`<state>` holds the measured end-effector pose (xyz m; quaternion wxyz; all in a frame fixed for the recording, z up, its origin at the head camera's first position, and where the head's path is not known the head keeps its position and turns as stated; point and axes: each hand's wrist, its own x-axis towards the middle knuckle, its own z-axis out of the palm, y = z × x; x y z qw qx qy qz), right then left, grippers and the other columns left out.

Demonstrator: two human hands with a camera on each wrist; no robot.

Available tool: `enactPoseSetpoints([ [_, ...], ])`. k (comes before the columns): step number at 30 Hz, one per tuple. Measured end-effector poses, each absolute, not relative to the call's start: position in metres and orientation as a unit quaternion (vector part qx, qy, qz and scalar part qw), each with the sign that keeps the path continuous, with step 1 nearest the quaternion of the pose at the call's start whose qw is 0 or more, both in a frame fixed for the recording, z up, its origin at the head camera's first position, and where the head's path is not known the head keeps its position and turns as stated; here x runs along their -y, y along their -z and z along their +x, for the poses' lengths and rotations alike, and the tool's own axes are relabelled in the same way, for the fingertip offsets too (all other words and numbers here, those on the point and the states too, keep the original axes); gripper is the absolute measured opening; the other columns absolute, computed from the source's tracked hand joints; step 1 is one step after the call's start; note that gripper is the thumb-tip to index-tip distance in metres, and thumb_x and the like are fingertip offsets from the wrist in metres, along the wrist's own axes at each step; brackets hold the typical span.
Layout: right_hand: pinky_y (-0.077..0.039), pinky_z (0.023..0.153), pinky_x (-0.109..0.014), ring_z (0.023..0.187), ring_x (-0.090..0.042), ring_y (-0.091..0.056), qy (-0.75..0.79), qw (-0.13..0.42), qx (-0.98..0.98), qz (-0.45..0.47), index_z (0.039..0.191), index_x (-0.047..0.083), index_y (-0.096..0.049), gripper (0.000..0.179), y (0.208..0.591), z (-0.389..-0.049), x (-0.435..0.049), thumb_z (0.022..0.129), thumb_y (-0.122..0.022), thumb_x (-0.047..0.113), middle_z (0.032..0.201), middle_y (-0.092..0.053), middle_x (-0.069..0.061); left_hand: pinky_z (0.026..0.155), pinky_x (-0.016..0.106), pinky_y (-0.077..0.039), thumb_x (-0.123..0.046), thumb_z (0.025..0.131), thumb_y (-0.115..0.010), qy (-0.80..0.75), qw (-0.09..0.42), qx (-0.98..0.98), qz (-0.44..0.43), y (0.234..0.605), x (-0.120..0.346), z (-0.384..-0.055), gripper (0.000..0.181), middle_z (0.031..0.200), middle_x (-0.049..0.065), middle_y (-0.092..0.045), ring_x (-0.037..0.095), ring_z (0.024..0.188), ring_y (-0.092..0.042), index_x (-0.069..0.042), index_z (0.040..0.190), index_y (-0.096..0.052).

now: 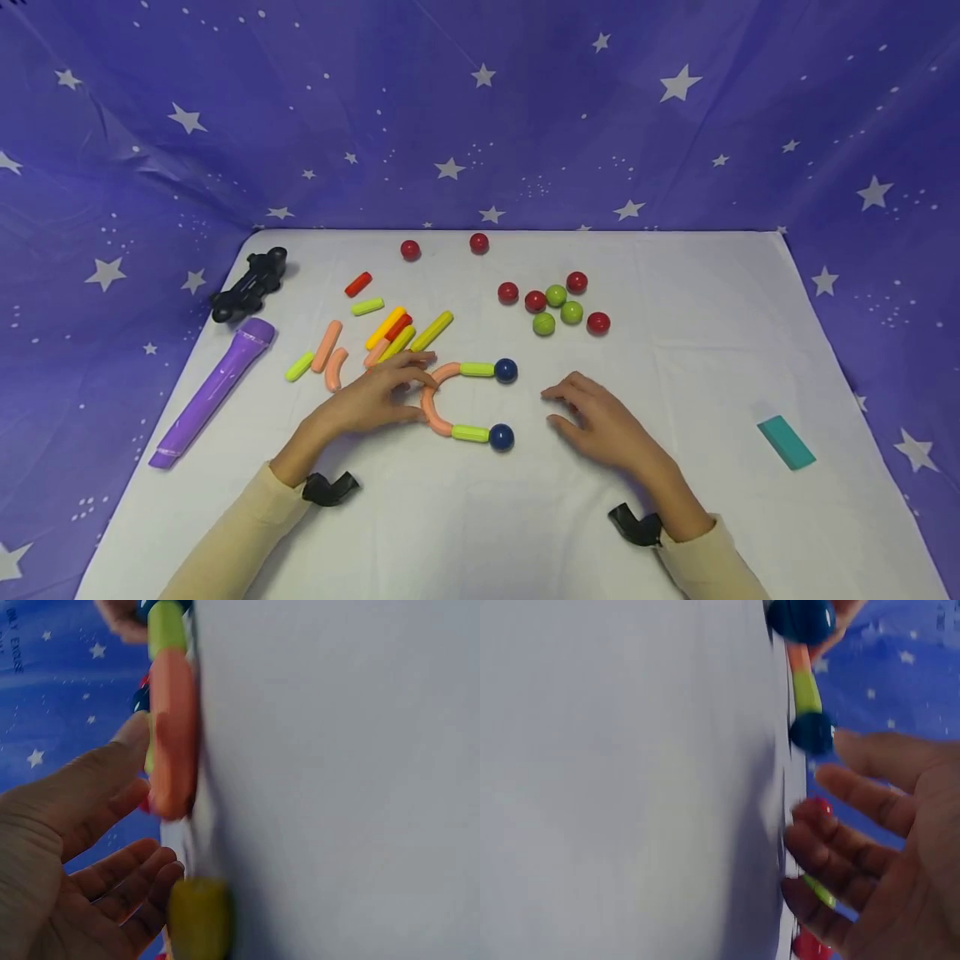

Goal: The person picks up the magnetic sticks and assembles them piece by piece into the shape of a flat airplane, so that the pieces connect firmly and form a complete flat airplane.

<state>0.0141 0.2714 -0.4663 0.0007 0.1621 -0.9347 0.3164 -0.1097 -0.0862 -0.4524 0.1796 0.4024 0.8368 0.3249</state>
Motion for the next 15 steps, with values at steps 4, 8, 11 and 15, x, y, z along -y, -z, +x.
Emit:
enactPoseSetpoints([
  [4, -0.044, 0.091, -0.038, 0.107, -0.023, -0.054, -0.287, 0.056, 0.947, 0.133, 0.117, 0.011, -0.067, 0.040, 0.469, 0.013, -0.299, 0.079, -0.080, 0.009, 0.114, -0.060, -0.006, 0.109, 0.049, -0.039, -0.025, 0.083, -0.079, -0.324, 0.166, -0.853, 0.374, 0.444, 0.090, -0.123, 0.038, 0.148, 0.010, -0.046, 0.029, 0.137, -0.043, -0.014, 0.116, -0.067],
  [8, -0.032, 0.099, -0.062, 0.126, -0.045, -0.041, -0.271, 0.037, 0.958, 0.085, 0.129, 0.008, -0.060, 0.055, 0.471, 0.016, -0.323, 0.079, -0.081, 0.016, 0.137, -0.048, -0.022, 0.110, 0.052, -0.037, -0.026, 0.084, -0.078, -0.323, 0.152, -0.862, 0.361, 0.439, 0.095, -0.137, 0.039, 0.145, 0.011, -0.048, 0.030, 0.135, -0.045, -0.011, 0.118, -0.067],
  [11, -0.024, 0.098, -0.071, 0.133, -0.052, -0.030, -0.260, 0.010, 0.964, 0.062, 0.136, 0.009, -0.054, 0.063, 0.473, 0.018, -0.333, 0.080, -0.080, 0.023, 0.147, -0.036, -0.028, 0.109, 0.049, -0.039, -0.024, 0.084, -0.078, -0.324, 0.140, -0.865, 0.358, 0.439, 0.098, -0.144, 0.039, 0.142, 0.010, -0.051, 0.029, 0.132, -0.048, -0.010, 0.119, -0.066],
  [15, -0.025, 0.097, -0.072, 0.135, -0.051, -0.029, -0.252, 0.010, 0.966, 0.065, 0.137, 0.010, -0.053, 0.066, 0.477, 0.016, -0.336, 0.079, -0.081, 0.027, 0.150, -0.034, -0.027, 0.106, 0.048, -0.042, -0.021, 0.084, -0.078, -0.323, 0.129, -0.870, 0.351, 0.440, 0.101, -0.151, 0.043, 0.136, 0.009, -0.055, 0.028, 0.126, -0.052, -0.008, 0.122, -0.064],
])
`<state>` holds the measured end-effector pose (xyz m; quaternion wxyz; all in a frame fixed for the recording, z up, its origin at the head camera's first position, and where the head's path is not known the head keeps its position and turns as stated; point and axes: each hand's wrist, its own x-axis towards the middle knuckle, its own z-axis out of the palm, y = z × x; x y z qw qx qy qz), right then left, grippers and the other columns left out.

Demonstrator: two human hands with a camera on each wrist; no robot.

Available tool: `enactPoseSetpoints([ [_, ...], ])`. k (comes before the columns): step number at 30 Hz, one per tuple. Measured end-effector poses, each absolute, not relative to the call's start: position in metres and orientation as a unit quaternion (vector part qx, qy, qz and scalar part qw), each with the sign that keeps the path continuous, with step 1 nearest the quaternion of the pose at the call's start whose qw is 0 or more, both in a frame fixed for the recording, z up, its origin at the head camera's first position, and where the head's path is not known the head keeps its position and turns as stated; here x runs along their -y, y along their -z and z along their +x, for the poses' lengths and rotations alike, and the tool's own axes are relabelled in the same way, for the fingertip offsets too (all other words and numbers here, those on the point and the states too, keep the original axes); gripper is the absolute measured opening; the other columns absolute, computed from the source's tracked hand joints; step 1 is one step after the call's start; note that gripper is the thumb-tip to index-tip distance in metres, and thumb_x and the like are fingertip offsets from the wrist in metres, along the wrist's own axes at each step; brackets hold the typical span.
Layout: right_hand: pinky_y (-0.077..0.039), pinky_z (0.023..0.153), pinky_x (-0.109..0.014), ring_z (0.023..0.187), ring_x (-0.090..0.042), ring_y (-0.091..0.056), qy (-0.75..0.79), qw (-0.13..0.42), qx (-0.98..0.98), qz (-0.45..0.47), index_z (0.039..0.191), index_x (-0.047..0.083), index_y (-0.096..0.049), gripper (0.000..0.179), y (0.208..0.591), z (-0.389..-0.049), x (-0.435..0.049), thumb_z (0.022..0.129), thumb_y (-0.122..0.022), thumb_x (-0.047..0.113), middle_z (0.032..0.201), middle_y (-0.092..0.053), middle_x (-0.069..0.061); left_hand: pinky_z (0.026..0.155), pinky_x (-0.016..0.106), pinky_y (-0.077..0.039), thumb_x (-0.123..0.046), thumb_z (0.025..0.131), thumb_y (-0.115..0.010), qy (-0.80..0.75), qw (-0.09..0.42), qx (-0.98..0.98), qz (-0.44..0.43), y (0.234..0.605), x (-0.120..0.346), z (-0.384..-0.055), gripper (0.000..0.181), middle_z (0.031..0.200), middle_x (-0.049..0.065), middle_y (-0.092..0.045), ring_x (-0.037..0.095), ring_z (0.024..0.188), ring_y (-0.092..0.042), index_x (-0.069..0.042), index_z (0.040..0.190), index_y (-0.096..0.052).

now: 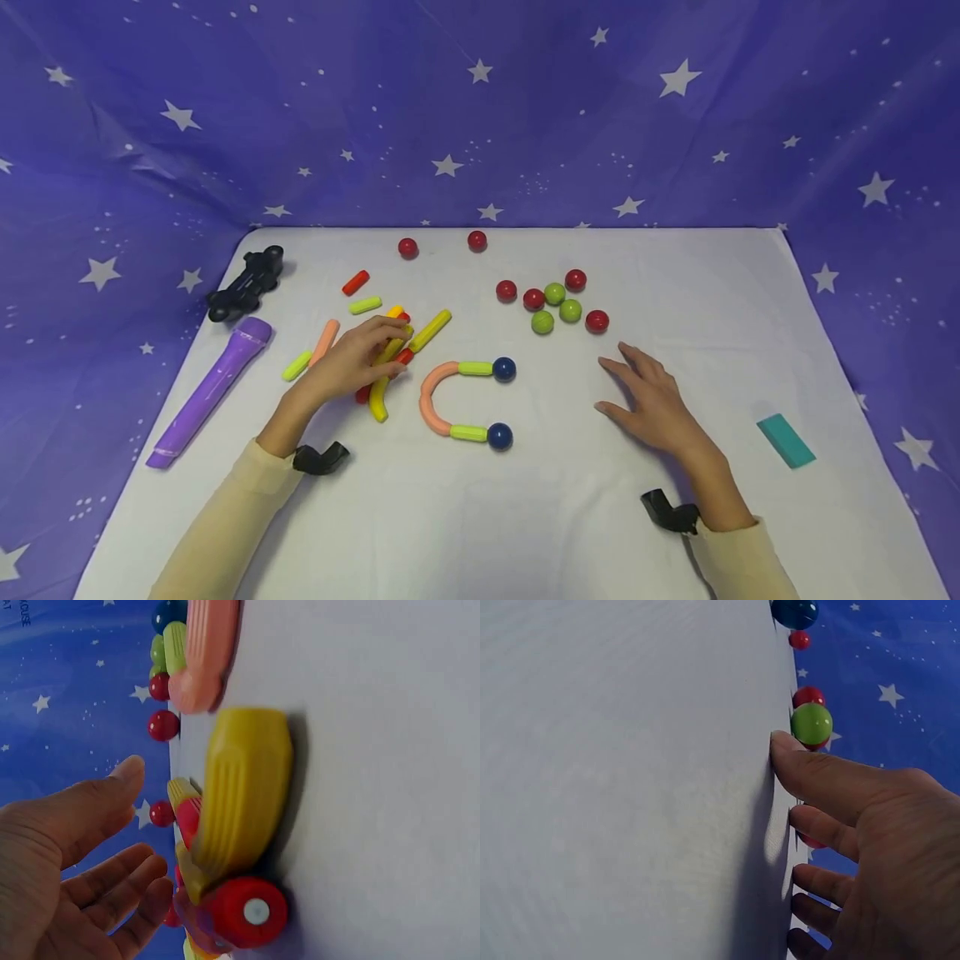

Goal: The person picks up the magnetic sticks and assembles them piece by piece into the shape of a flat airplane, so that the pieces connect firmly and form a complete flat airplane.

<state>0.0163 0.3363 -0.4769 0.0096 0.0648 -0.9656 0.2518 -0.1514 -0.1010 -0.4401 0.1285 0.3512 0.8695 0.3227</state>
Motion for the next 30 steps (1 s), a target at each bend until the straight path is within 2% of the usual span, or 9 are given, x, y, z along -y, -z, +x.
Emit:
enactPoseSetpoints([
  [5, -0.025, 0.097, -0.072, 0.135, -0.051, -0.029, -0.249, 0.009, 0.966, 0.068, 0.137, 0.010, -0.053, 0.066, 0.476, 0.014, -0.334, 0.079, -0.080, 0.027, 0.150, -0.034, -0.026, 0.101, 0.049, -0.046, -0.020, 0.087, -0.075, -0.317, 0.111, -0.888, 0.316, 0.440, 0.115, -0.167, 0.044, 0.132, 0.011, -0.056, 0.031, 0.120, -0.054, -0.006, 0.127, -0.060],
  [12, -0.024, 0.098, -0.073, 0.136, -0.051, -0.028, -0.247, -0.009, 0.968, 0.051, 0.139, 0.010, -0.052, 0.067, 0.473, 0.014, -0.334, 0.081, -0.080, 0.028, 0.151, -0.032, -0.026, 0.100, 0.052, -0.043, -0.012, 0.093, -0.065, -0.273, 0.048, -0.927, 0.252, 0.431, 0.138, -0.209, 0.037, 0.123, 0.018, -0.059, 0.035, 0.112, -0.056, -0.002, 0.128, -0.059],
  [16, -0.024, 0.098, -0.073, 0.136, -0.051, -0.028, -0.250, -0.006, 0.967, 0.055, 0.138, 0.011, -0.052, 0.067, 0.474, 0.015, -0.334, 0.080, -0.080, 0.027, 0.151, -0.032, -0.026, 0.100, 0.053, -0.044, -0.012, 0.093, -0.066, -0.258, 0.052, -0.934, 0.240, 0.429, 0.142, -0.225, 0.038, 0.123, 0.020, -0.059, 0.037, 0.112, -0.057, 0.000, 0.128, -0.059],
  [24, -0.023, 0.098, -0.073, 0.136, -0.051, -0.027, -0.254, -0.009, 0.966, 0.050, 0.139, 0.012, -0.051, 0.067, 0.474, 0.015, -0.335, 0.081, -0.080, 0.027, 0.152, -0.031, -0.025, 0.101, 0.051, -0.042, -0.008, 0.089, -0.068, -0.235, 0.101, -0.932, 0.255, 0.444, 0.129, -0.235, 0.034, 0.117, 0.018, -0.061, 0.035, 0.109, -0.057, 0.001, 0.122, -0.063],
  [27, -0.022, 0.099, -0.073, 0.137, -0.051, -0.026, -0.257, -0.018, 0.965, 0.044, 0.140, 0.012, -0.050, 0.067, 0.474, 0.015, -0.335, 0.081, -0.079, 0.028, 0.153, -0.030, -0.025, 0.098, 0.049, -0.045, -0.005, 0.089, -0.069, -0.224, 0.091, -0.936, 0.256, 0.449, 0.122, -0.234, 0.032, 0.113, 0.018, -0.063, 0.033, 0.104, -0.059, 0.001, 0.119, -0.063],
  [30, -0.021, 0.100, -0.073, 0.137, -0.051, -0.026, -0.257, -0.026, 0.965, 0.042, 0.140, 0.012, -0.049, 0.067, 0.474, 0.015, -0.336, 0.082, -0.078, 0.029, 0.154, -0.029, -0.025, 0.093, 0.046, -0.050, -0.004, 0.088, -0.069, -0.277, 0.064, -0.930, 0.232, 0.444, 0.111, -0.229, 0.032, 0.111, 0.018, -0.065, 0.032, 0.101, -0.063, 0.001, 0.120, -0.063],
])
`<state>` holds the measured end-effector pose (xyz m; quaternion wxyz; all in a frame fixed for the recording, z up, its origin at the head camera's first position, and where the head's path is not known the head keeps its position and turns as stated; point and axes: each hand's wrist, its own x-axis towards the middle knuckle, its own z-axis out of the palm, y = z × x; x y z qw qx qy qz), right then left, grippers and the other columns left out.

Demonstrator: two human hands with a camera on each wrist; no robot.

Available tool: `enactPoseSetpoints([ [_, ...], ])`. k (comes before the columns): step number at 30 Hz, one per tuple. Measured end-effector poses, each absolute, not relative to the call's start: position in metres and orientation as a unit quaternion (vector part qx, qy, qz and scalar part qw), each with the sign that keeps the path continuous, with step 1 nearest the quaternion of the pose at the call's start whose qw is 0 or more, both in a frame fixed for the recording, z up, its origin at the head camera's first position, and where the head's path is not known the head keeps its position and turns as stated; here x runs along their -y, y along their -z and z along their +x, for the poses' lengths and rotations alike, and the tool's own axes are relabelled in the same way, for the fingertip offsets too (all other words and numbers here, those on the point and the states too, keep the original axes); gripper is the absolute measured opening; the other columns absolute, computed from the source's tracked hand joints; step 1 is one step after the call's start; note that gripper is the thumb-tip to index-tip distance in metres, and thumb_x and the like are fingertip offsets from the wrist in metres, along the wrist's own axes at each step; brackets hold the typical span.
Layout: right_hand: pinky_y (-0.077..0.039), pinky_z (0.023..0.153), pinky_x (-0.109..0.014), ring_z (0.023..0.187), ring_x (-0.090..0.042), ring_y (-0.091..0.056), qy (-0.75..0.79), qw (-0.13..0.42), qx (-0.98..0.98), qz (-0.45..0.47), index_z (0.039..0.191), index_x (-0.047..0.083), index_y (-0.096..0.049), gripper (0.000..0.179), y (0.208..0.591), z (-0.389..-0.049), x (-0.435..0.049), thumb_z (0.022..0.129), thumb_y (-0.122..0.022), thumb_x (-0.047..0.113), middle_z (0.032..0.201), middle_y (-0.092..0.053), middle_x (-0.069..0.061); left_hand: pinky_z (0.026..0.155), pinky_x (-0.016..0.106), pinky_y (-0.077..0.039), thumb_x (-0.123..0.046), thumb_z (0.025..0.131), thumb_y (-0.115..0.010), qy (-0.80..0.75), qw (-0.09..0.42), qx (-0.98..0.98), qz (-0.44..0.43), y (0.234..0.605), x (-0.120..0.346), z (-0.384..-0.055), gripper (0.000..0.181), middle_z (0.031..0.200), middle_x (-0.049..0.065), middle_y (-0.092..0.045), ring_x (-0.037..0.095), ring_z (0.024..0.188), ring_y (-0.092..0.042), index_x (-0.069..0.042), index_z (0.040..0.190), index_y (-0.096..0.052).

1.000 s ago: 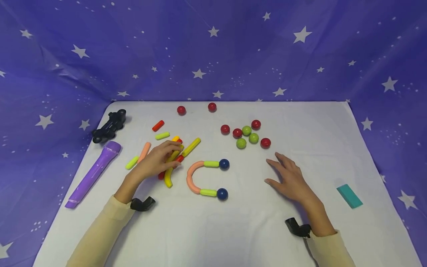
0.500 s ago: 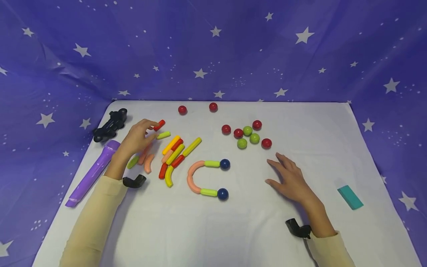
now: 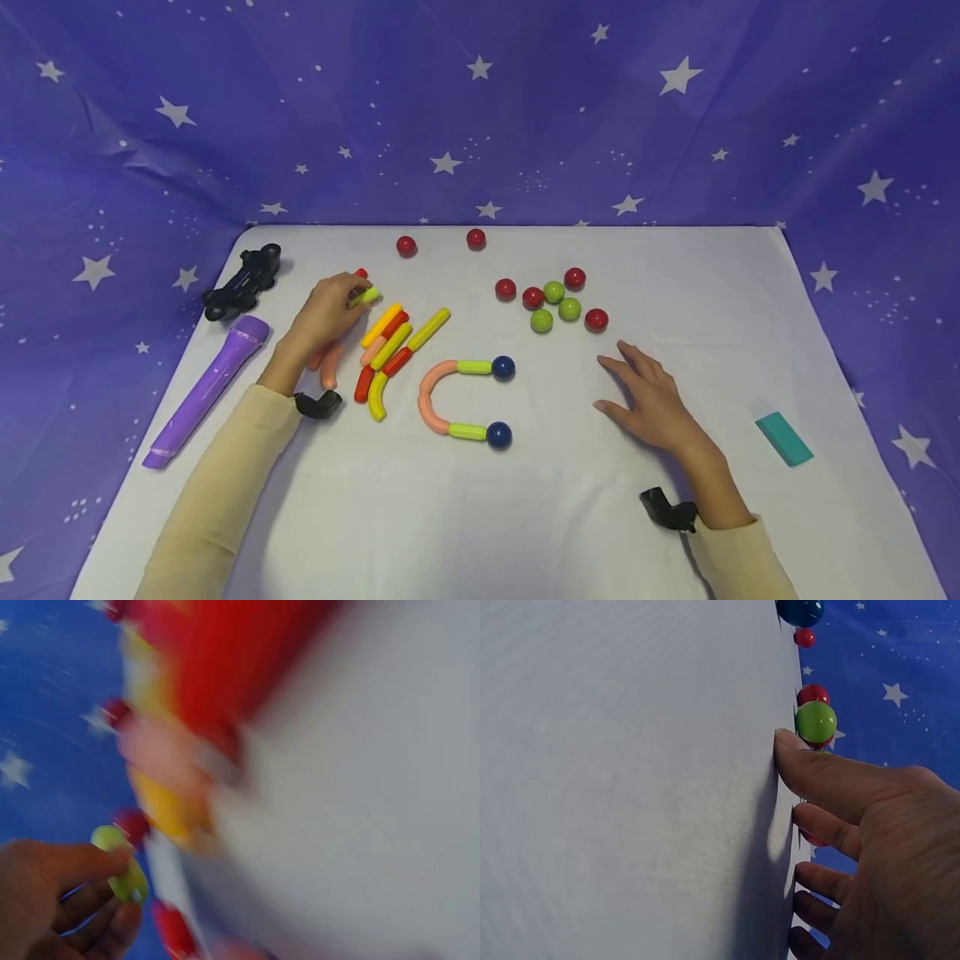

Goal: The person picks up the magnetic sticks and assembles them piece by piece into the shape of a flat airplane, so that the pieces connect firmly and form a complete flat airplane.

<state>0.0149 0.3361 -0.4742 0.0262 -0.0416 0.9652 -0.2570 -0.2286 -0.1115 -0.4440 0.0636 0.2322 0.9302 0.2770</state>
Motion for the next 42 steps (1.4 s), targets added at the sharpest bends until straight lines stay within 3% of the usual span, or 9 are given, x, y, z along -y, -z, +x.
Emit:
enactPoseSetpoints([
  [2, -0.022, 0.099, -0.072, 0.137, -0.052, -0.026, 0.255, 0.025, -0.966, -0.044, 0.141, 0.012, -0.049, 0.068, 0.474, 0.014, -0.336, 0.082, -0.078, 0.029, 0.154, -0.029, -0.025, 0.089, 0.044, -0.053, -0.005, 0.088, -0.070, -0.350, 0.062, -0.910, 0.212, 0.435, 0.099, -0.220, 0.034, 0.112, 0.018, -0.066, 0.031, 0.100, -0.065, -0.001, 0.121, -0.063],
  [4, -0.022, 0.099, -0.072, 0.135, -0.052, -0.027, 0.254, 0.023, -0.966, -0.046, 0.140, 0.012, -0.049, 0.068, 0.474, 0.014, -0.337, 0.082, -0.079, 0.029, 0.153, -0.029, -0.025, 0.088, 0.043, -0.055, -0.010, 0.088, -0.071, -0.436, 0.093, -0.875, 0.188, 0.425, 0.079, -0.210, 0.038, 0.113, 0.016, -0.066, 0.029, 0.100, -0.067, -0.004, 0.125, -0.062],
  [10, -0.024, 0.097, -0.071, 0.133, -0.053, -0.030, 0.255, 0.017, -0.966, -0.047, 0.139, 0.012, -0.050, 0.068, 0.475, 0.014, -0.338, 0.081, -0.080, 0.028, 0.152, -0.031, -0.026, 0.088, 0.044, -0.055, -0.019, 0.086, -0.076, -0.560, 0.281, -0.772, 0.106, 0.428, 0.012, -0.183, 0.048, 0.108, 0.010, -0.065, 0.026, 0.092, -0.070, -0.010, 0.129, -0.057],
  [13, -0.024, 0.097, -0.071, 0.134, -0.053, -0.030, 0.256, 0.020, -0.965, -0.048, 0.140, 0.012, -0.050, 0.068, 0.477, 0.014, -0.337, 0.081, -0.079, 0.029, 0.152, -0.031, -0.025, 0.084, 0.037, -0.057, -0.020, 0.086, -0.076, -0.554, 0.324, -0.762, 0.087, 0.440, -0.013, -0.175, 0.050, 0.101, 0.008, -0.065, 0.025, 0.084, -0.071, -0.008, 0.130, -0.056],
  [18, -0.024, 0.097, -0.071, 0.134, -0.052, -0.029, 0.255, 0.020, -0.966, -0.050, 0.140, 0.013, -0.050, 0.068, 0.478, 0.014, -0.337, 0.081, -0.079, 0.030, 0.153, -0.030, -0.025, 0.070, 0.023, -0.051, -0.024, 0.084, -0.078, -0.512, 0.318, -0.791, 0.105, 0.452, -0.038, -0.167, 0.046, 0.089, 0.004, -0.067, 0.019, 0.079, -0.063, -0.006, 0.122, -0.061],
  [26, -0.024, 0.097, -0.070, 0.134, -0.052, -0.030, 0.256, 0.014, -0.965, -0.049, 0.140, 0.013, -0.050, 0.068, 0.476, 0.015, -0.338, 0.081, -0.079, 0.030, 0.153, -0.030, -0.025, 0.062, 0.020, -0.046, -0.030, 0.083, -0.079, -0.436, 0.337, -0.823, 0.140, 0.448, -0.053, -0.158, 0.043, 0.086, 0.002, -0.068, 0.014, 0.074, -0.061, -0.007, 0.116, -0.065],
  [33, -0.027, 0.099, -0.068, 0.133, -0.050, -0.033, 0.242, 0.002, -0.969, -0.051, 0.136, 0.009, -0.054, 0.064, 0.475, 0.013, -0.336, 0.081, -0.079, 0.029, 0.149, -0.036, -0.026, 0.063, 0.020, -0.047, -0.031, 0.083, -0.078, -0.439, 0.344, -0.816, 0.151, 0.447, -0.053, -0.157, 0.043, 0.086, 0.002, -0.070, 0.014, 0.075, -0.063, -0.006, 0.117, -0.065],
  [42, -0.044, 0.096, -0.055, 0.114, -0.034, -0.056, 0.285, -0.055, -0.954, -0.075, 0.124, 0.006, -0.062, 0.040, 0.460, -0.013, -0.307, 0.087, -0.074, 0.015, 0.121, -0.061, -0.012, 0.074, 0.022, -0.049, -0.029, 0.087, -0.075, -0.439, 0.330, -0.811, 0.200, 0.451, -0.046, -0.149, 0.058, 0.100, 0.004, -0.071, 0.014, 0.086, -0.065, -0.005, 0.134, -0.053],
])
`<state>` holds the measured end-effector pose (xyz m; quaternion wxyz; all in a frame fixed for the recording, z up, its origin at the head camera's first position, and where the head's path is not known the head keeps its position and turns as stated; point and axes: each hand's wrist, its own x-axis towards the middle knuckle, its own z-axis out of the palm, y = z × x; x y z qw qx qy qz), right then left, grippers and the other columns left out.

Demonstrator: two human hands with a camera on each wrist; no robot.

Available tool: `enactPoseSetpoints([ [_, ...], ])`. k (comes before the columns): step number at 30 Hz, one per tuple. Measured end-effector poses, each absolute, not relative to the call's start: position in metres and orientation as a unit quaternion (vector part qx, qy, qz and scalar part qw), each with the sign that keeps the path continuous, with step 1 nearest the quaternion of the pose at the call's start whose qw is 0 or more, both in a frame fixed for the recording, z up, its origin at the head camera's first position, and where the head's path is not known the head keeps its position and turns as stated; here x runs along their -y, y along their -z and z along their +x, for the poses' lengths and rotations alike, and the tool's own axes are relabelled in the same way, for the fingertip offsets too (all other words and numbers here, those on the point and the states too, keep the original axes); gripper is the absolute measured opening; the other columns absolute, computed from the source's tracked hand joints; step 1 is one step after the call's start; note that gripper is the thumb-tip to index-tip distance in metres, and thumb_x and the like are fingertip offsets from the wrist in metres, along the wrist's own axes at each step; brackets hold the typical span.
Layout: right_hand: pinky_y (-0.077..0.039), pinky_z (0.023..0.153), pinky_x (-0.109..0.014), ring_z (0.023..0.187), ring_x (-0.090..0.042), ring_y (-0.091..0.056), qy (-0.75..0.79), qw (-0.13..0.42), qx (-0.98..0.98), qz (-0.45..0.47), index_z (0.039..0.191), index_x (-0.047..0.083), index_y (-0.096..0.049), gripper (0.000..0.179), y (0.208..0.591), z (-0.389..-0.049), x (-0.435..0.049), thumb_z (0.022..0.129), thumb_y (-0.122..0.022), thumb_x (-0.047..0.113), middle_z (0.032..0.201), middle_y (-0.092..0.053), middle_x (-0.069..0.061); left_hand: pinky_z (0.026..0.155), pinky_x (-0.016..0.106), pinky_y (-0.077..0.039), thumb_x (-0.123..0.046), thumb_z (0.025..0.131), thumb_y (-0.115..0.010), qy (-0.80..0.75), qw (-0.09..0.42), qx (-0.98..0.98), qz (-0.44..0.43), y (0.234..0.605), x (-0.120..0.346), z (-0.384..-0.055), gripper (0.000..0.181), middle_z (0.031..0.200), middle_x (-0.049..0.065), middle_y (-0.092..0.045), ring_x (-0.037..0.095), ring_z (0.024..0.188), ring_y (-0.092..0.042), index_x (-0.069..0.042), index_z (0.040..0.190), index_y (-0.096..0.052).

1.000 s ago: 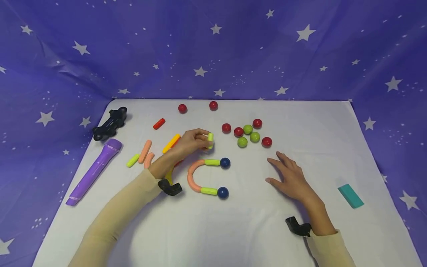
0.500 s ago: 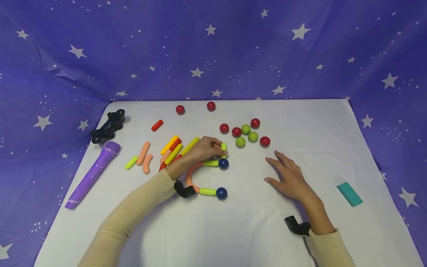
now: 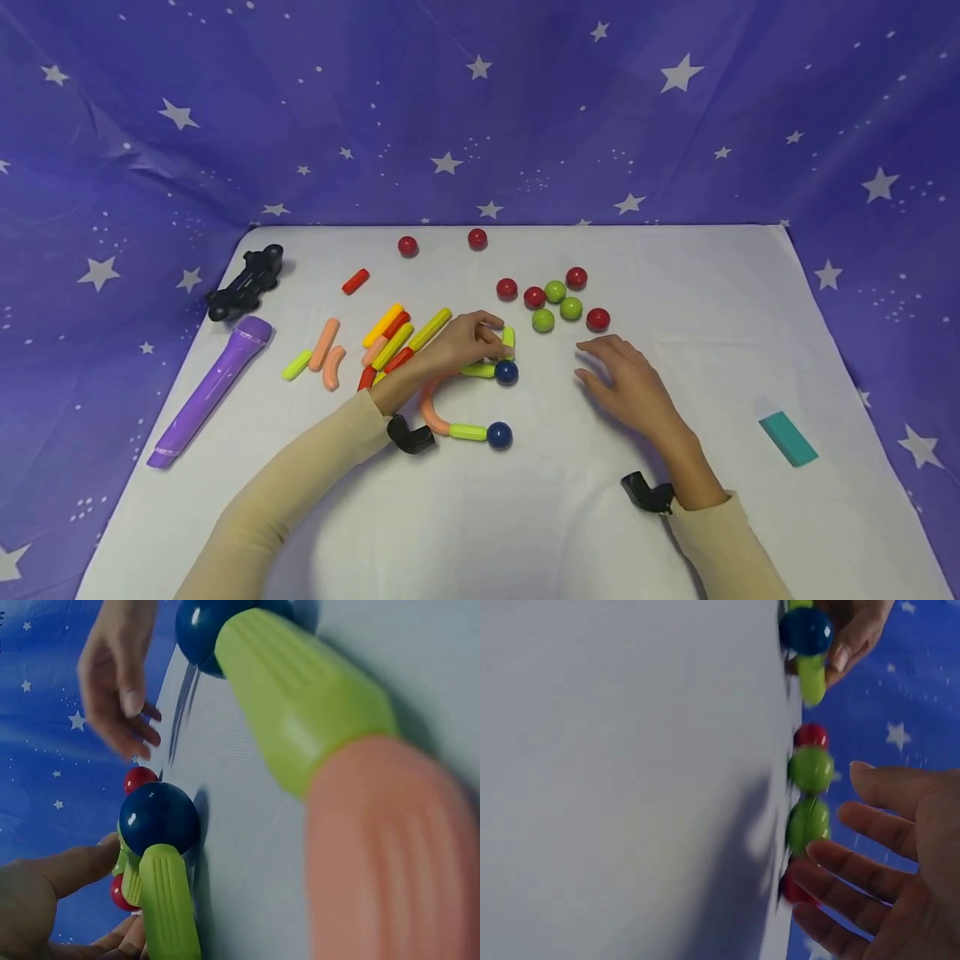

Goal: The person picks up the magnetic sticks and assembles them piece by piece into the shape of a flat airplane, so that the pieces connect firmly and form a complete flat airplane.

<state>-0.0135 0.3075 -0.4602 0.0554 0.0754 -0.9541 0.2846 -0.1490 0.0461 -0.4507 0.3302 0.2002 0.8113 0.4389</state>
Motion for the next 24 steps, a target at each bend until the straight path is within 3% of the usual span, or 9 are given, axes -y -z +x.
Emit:
enactPoseSetpoints([
  [7, -0.051, 0.087, -0.050, 0.099, -0.027, -0.063, -0.313, 0.041, 0.945, 0.088, 0.132, 0.011, -0.057, 0.044, 0.455, -0.050, -0.273, 0.090, -0.070, 0.015, 0.121, -0.054, -0.010, 0.074, 0.021, -0.049, -0.027, 0.088, -0.075, -0.420, 0.300, -0.804, 0.295, 0.453, -0.034, -0.137, 0.056, 0.107, 0.007, -0.067, 0.012, 0.085, -0.063, -0.009, 0.135, -0.051],
  [13, -0.052, 0.085, -0.048, 0.098, -0.030, -0.062, -0.322, 0.047, 0.943, 0.066, 0.129, 0.009, -0.060, 0.039, 0.460, -0.076, -0.258, 0.091, -0.067, 0.007, 0.121, -0.050, -0.015, 0.085, 0.025, -0.049, -0.026, 0.086, -0.076, -0.403, 0.258, -0.795, 0.373, 0.459, -0.032, -0.130, 0.050, 0.113, 0.009, -0.065, 0.018, 0.095, -0.061, -0.012, 0.132, -0.059],
  [17, -0.052, 0.087, -0.046, 0.099, -0.031, -0.061, -0.349, 0.034, 0.934, 0.062, 0.129, 0.007, -0.061, 0.040, 0.465, -0.085, -0.252, 0.090, -0.066, 0.001, 0.119, -0.050, -0.016, 0.087, 0.029, -0.050, -0.024, 0.086, -0.076, -0.404, 0.246, -0.794, 0.383, 0.460, -0.030, -0.127, 0.039, 0.109, 0.007, -0.064, 0.019, 0.096, -0.060, -0.011, 0.122, -0.068],
  [24, -0.054, 0.085, -0.040, 0.095, -0.026, -0.061, -0.382, 0.012, 0.917, 0.112, 0.128, 0.007, -0.061, 0.042, 0.468, -0.096, -0.245, 0.088, -0.066, -0.004, 0.114, -0.054, -0.013, 0.081, 0.021, -0.048, -0.026, 0.086, -0.076, -0.397, 0.226, -0.801, 0.386, 0.462, -0.027, -0.124, 0.030, 0.107, 0.004, -0.063, 0.013, 0.092, -0.058, -0.014, 0.113, -0.072],
])
